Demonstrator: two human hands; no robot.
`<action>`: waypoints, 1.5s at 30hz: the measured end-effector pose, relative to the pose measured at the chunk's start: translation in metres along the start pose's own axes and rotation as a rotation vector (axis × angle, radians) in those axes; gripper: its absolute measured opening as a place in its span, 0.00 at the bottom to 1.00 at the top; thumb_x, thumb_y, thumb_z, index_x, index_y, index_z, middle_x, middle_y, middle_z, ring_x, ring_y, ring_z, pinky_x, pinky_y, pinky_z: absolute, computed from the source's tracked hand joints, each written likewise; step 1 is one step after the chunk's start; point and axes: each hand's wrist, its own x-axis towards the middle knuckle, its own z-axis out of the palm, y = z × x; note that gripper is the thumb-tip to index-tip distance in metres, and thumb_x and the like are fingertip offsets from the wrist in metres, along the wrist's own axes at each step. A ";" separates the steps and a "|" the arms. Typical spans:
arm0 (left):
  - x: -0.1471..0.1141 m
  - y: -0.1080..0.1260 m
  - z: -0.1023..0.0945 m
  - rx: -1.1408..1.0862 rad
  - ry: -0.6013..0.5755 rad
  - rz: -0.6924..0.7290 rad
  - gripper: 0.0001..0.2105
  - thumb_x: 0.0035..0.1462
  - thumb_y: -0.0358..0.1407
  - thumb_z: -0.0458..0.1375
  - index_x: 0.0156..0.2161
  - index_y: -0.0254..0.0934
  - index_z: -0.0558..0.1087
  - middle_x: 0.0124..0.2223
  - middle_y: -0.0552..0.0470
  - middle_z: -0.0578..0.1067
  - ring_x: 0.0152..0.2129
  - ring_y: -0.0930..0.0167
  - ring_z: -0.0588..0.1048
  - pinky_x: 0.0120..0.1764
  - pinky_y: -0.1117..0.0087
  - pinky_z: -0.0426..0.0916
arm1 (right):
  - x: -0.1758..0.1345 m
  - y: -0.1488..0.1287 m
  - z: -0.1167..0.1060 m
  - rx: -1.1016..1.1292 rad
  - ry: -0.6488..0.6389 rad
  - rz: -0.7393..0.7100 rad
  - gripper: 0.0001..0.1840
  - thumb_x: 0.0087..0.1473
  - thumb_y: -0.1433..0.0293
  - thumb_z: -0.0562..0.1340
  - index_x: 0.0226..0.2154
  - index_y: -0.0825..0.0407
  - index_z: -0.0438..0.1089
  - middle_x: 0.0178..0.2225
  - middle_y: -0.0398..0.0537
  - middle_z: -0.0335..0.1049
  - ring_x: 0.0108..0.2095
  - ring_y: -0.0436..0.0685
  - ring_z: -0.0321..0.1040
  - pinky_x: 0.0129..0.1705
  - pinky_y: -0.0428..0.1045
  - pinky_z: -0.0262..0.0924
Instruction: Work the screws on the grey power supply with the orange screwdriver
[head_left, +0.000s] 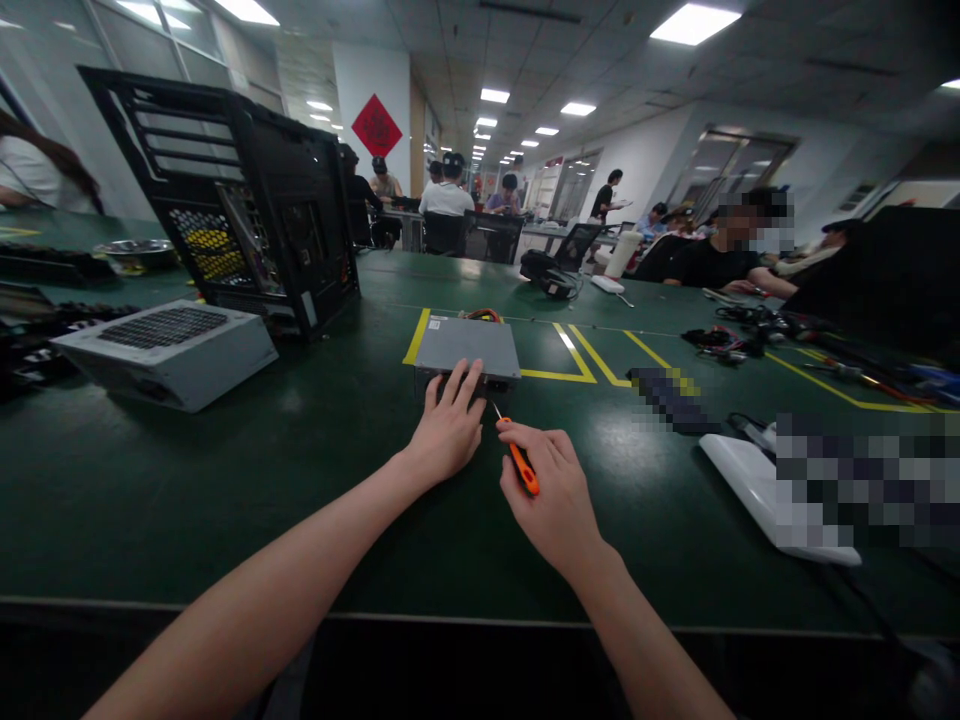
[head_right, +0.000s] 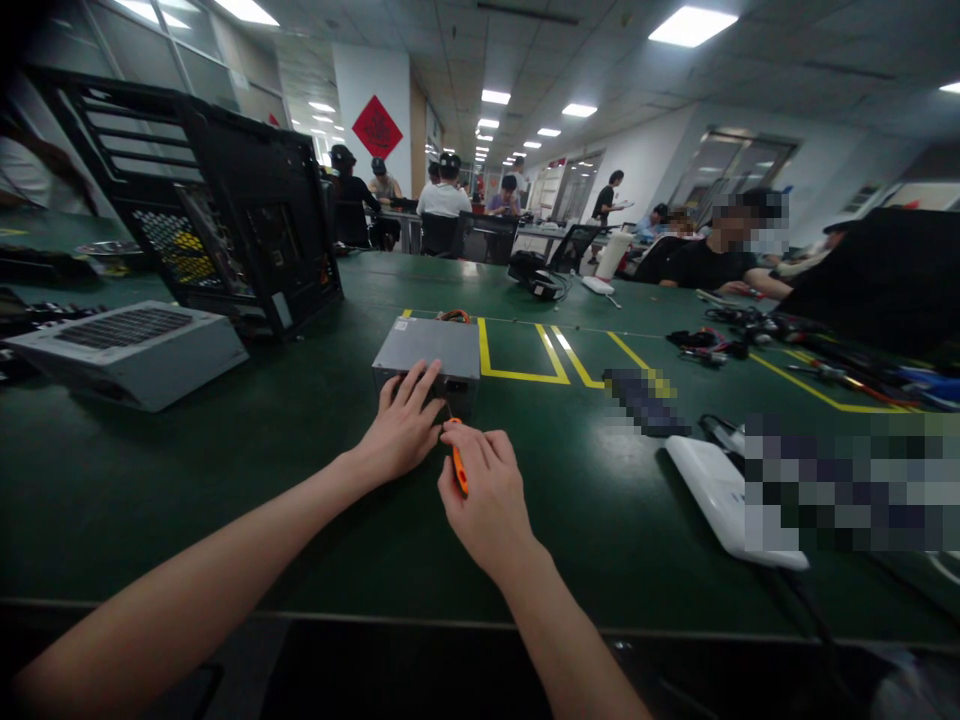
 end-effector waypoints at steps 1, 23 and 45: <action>-0.001 -0.002 -0.002 -0.004 -0.002 0.001 0.12 0.53 0.32 0.51 0.43 0.33 0.68 0.64 0.41 0.45 0.60 0.58 0.42 0.56 0.51 0.45 | 0.000 0.000 0.000 -0.018 0.008 0.015 0.13 0.50 0.77 0.54 0.40 0.52 0.62 0.43 0.54 0.66 0.43 0.59 0.63 0.44 0.57 0.59; 0.001 -0.004 -0.011 -0.024 0.053 -0.072 0.17 0.56 0.32 0.49 0.51 0.38 0.65 0.61 0.43 0.55 0.59 0.61 0.51 0.56 0.53 0.46 | -0.003 0.003 -0.004 0.058 -0.006 0.210 0.07 0.54 0.72 0.53 0.38 0.52 0.60 0.37 0.51 0.63 0.36 0.56 0.65 0.36 0.51 0.63; 0.002 -0.010 -0.013 -0.008 0.076 -0.096 0.14 0.57 0.32 0.47 0.48 0.38 0.67 0.61 0.44 0.55 0.59 0.62 0.50 0.58 0.52 0.42 | 0.017 0.052 -0.014 1.344 0.259 1.149 0.11 0.53 0.66 0.55 0.34 0.54 0.69 0.33 0.49 0.72 0.30 0.50 0.70 0.32 0.47 0.69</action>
